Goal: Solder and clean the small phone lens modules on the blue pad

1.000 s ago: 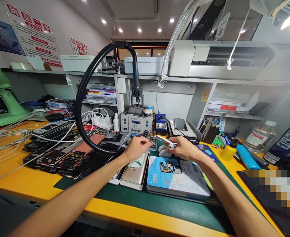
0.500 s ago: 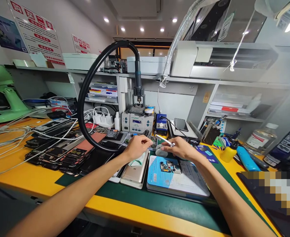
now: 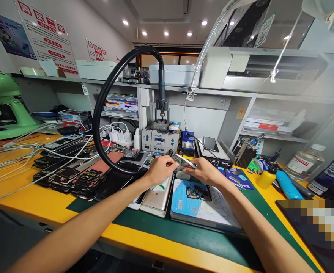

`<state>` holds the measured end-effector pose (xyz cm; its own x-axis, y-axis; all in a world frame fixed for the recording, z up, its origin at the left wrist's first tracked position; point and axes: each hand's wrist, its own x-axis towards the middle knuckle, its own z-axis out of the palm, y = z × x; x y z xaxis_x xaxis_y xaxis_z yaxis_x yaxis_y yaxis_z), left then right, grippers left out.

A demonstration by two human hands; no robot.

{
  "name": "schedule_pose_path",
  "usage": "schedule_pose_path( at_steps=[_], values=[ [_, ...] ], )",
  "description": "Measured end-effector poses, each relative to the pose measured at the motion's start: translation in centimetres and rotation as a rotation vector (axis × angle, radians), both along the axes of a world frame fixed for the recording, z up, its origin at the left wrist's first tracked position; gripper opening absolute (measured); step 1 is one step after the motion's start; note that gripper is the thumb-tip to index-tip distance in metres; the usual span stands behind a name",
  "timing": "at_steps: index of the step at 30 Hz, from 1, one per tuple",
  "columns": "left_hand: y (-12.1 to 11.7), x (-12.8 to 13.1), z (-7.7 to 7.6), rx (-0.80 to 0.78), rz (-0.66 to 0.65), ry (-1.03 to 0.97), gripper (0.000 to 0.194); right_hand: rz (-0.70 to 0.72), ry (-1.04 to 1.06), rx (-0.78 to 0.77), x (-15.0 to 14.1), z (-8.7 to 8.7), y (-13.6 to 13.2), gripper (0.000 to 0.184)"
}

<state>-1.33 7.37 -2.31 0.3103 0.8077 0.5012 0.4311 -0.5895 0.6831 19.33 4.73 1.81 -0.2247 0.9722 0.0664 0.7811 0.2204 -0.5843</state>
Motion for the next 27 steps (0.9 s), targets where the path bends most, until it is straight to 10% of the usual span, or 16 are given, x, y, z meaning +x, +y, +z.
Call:
schedule_pose_path(
  at_steps=[27],
  values=[
    [1.2,-1.9,0.8,-0.051,0.084,-0.030,0.023,0.053,0.074,-0.059,0.9,-0.4,0.2,0.033]
  ],
)
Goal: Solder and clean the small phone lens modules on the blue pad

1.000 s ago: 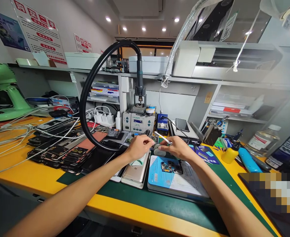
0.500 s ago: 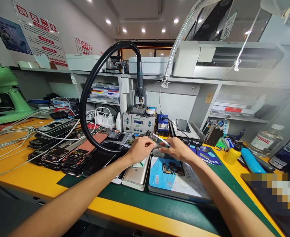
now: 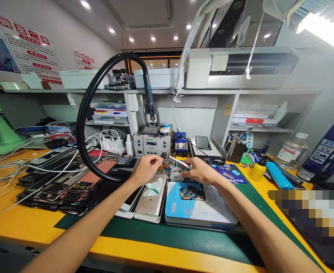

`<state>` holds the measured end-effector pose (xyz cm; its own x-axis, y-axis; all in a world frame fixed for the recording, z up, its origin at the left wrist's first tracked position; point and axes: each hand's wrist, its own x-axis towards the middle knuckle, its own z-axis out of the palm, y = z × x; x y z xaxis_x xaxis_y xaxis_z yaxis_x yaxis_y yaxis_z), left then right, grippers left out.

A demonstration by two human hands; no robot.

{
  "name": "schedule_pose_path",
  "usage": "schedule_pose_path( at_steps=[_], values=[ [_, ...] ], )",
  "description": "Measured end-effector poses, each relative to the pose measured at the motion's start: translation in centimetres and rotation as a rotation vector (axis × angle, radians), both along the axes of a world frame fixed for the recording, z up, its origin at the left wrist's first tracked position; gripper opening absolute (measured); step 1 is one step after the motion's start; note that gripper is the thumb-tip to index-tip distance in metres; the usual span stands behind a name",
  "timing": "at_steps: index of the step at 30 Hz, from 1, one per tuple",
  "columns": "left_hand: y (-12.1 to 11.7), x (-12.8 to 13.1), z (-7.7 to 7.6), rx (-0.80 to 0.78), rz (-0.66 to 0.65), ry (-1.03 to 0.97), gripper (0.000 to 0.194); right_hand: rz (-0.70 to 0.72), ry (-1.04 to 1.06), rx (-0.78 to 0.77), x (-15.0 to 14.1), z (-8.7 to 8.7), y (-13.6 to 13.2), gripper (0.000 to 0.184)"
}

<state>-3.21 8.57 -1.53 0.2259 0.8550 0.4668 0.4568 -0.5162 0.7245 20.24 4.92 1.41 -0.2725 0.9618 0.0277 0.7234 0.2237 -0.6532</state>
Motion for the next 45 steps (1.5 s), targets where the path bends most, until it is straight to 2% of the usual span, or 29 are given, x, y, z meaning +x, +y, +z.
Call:
schedule_pose_path(
  at_steps=[6,13,20,26,31,35,40,45],
  values=[
    [-0.1,-0.7,0.2,-0.043,-0.109,0.274,0.019,0.002,-0.057,0.047,0.0,0.2,-0.2,0.032],
    [-0.9,-0.3,0.3,0.052,-0.103,0.436,0.020,-0.002,-0.105,0.108,0.4,0.6,-1.0,0.022],
    [-1.0,0.1,0.3,0.076,-0.063,0.441,0.030,-0.113,-0.110,0.031,1.0,0.4,-0.4,0.016],
    [-0.8,0.1,0.3,0.073,-0.038,0.439,0.028,-0.095,-0.051,-0.092,1.3,-0.2,0.3,0.025],
    [-0.9,0.0,0.2,0.070,-0.043,0.458,0.027,-0.124,-0.093,-0.117,1.7,-0.9,0.8,0.016],
    [-0.9,-0.2,0.2,0.060,-0.043,0.465,0.029,-0.130,-0.139,-0.093,2.0,-1.1,1.0,0.014],
    [-0.9,-0.2,0.3,0.058,-0.045,0.465,0.030,-0.105,-0.165,-0.008,1.3,-0.8,0.6,0.027],
    [-0.9,-0.2,0.2,0.057,-0.052,0.465,0.030,-0.067,-0.196,0.087,0.9,-0.9,0.6,0.023]
  ],
)
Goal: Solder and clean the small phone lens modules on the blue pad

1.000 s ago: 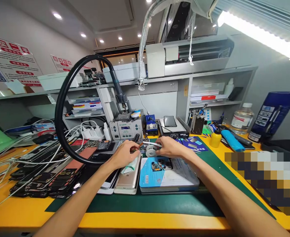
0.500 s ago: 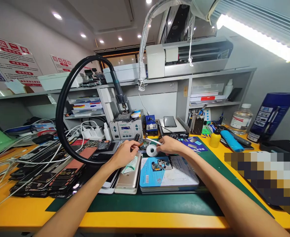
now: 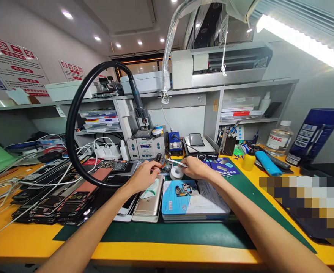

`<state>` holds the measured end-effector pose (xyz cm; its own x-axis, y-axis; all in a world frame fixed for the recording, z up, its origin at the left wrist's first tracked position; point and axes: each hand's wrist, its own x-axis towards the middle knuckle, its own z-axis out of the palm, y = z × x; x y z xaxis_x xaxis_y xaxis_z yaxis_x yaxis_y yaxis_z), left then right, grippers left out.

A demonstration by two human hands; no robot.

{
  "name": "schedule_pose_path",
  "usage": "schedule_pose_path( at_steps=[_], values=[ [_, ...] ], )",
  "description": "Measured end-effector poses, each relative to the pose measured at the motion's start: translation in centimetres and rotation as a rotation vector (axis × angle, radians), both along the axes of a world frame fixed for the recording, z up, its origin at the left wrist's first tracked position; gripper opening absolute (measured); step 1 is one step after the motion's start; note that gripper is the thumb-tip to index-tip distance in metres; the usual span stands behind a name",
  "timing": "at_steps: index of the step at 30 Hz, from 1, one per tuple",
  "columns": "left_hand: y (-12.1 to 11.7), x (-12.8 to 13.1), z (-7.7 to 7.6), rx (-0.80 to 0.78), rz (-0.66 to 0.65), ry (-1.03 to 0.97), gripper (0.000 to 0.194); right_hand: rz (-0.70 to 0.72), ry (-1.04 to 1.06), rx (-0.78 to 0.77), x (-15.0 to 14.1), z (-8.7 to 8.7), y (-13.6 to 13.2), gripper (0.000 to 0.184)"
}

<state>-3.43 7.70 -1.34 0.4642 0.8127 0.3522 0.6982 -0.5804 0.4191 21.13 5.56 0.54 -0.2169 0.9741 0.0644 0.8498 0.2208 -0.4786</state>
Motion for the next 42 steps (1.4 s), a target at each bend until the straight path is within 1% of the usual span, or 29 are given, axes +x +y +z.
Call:
schedule_pose_path(
  at_steps=[3,7,12,16,21,27,31,36,39,42],
  values=[
    [-0.1,-0.1,0.0,-0.004,-0.007,-0.002,0.031,0.004,-0.016,0.024,0.1,-0.2,0.2,0.028],
    [-0.2,0.0,0.1,-0.012,-0.012,-0.003,0.031,-0.018,-0.046,0.023,0.2,-0.4,0.5,0.022],
    [-0.3,0.1,0.2,-0.027,-0.017,-0.001,0.032,-0.055,-0.051,0.015,0.0,-0.4,0.5,0.023],
    [-0.4,0.2,0.3,-0.055,-0.025,0.000,0.033,-0.037,-0.028,0.017,-0.2,-0.1,0.3,0.034],
    [-0.6,0.5,0.2,-0.082,-0.050,-0.016,0.033,-0.065,-0.072,0.011,-0.3,0.0,0.3,0.021],
    [-1.3,1.3,0.4,-0.164,-0.138,-0.064,0.037,-0.098,-0.082,0.040,-0.2,-0.4,0.5,0.017],
    [-1.3,1.9,-0.3,-0.185,-0.186,-0.084,0.044,-0.111,-0.058,0.037,-0.3,-0.4,0.6,0.014],
    [-1.0,2.0,-1.0,-0.155,-0.150,-0.088,0.048,-0.100,-0.010,-0.008,-0.6,0.1,0.1,0.013],
    [-0.8,2.0,-1.1,-0.144,-0.125,-0.085,0.049,-0.069,0.025,-0.051,-0.9,0.4,-0.2,0.017],
    [-0.5,2.2,-1.1,-0.138,-0.117,-0.097,0.047,-0.075,0.046,-0.053,-1.1,0.5,-0.3,0.018]
  ],
)
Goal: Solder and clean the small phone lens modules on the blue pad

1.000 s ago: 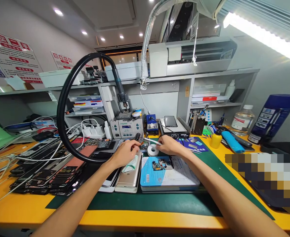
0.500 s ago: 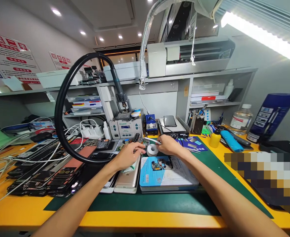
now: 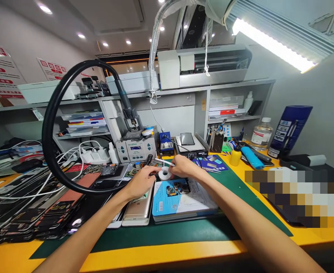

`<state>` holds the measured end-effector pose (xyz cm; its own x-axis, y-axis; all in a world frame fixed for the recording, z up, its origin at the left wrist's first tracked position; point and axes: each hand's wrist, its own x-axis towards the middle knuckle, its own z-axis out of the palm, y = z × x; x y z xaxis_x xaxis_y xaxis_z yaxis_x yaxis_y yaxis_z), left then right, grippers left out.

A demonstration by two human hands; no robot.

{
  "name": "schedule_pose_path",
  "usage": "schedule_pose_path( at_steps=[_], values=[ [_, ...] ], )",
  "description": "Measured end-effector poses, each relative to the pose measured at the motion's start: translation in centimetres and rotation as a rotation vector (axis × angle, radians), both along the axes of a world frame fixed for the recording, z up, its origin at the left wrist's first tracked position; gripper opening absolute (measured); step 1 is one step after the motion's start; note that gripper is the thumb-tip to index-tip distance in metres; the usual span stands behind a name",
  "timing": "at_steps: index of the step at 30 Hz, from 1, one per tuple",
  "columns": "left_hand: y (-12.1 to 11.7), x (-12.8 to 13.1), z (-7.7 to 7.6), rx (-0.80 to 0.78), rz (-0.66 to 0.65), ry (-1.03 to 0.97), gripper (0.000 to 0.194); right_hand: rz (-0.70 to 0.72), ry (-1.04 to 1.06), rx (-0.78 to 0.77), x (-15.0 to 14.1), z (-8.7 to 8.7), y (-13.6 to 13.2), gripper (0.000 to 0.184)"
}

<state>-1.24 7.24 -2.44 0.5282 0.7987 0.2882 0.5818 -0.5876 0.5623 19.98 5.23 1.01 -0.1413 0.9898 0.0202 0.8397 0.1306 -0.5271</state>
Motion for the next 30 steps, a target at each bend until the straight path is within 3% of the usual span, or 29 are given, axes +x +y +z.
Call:
schedule_pose_path(
  at_steps=[10,15,21,23,26,30],
  values=[
    [1.2,0.7,0.0,-0.001,-0.091,-0.121,0.040,-0.014,0.044,-0.030,0.0,-0.4,0.2,0.021],
    [1.1,0.6,-0.2,0.026,-0.083,-0.135,0.037,-0.005,0.094,0.014,0.5,1.4,-0.7,0.016],
    [0.6,0.0,0.2,0.075,-0.012,-0.187,0.031,0.058,0.336,0.003,3.6,4.8,-3.5,0.036],
    [0.5,-0.1,0.2,0.095,0.008,-0.212,0.029,0.067,0.407,0.008,4.5,5.4,-4.4,0.039],
    [0.3,-0.2,0.3,0.137,0.019,-0.244,0.026,0.080,0.581,0.016,5.2,5.7,-5.1,0.060],
    [-0.2,-0.3,0.4,0.204,0.011,-0.282,0.021,0.069,0.832,-0.026,5.4,5.7,-5.2,0.045]
  ],
)
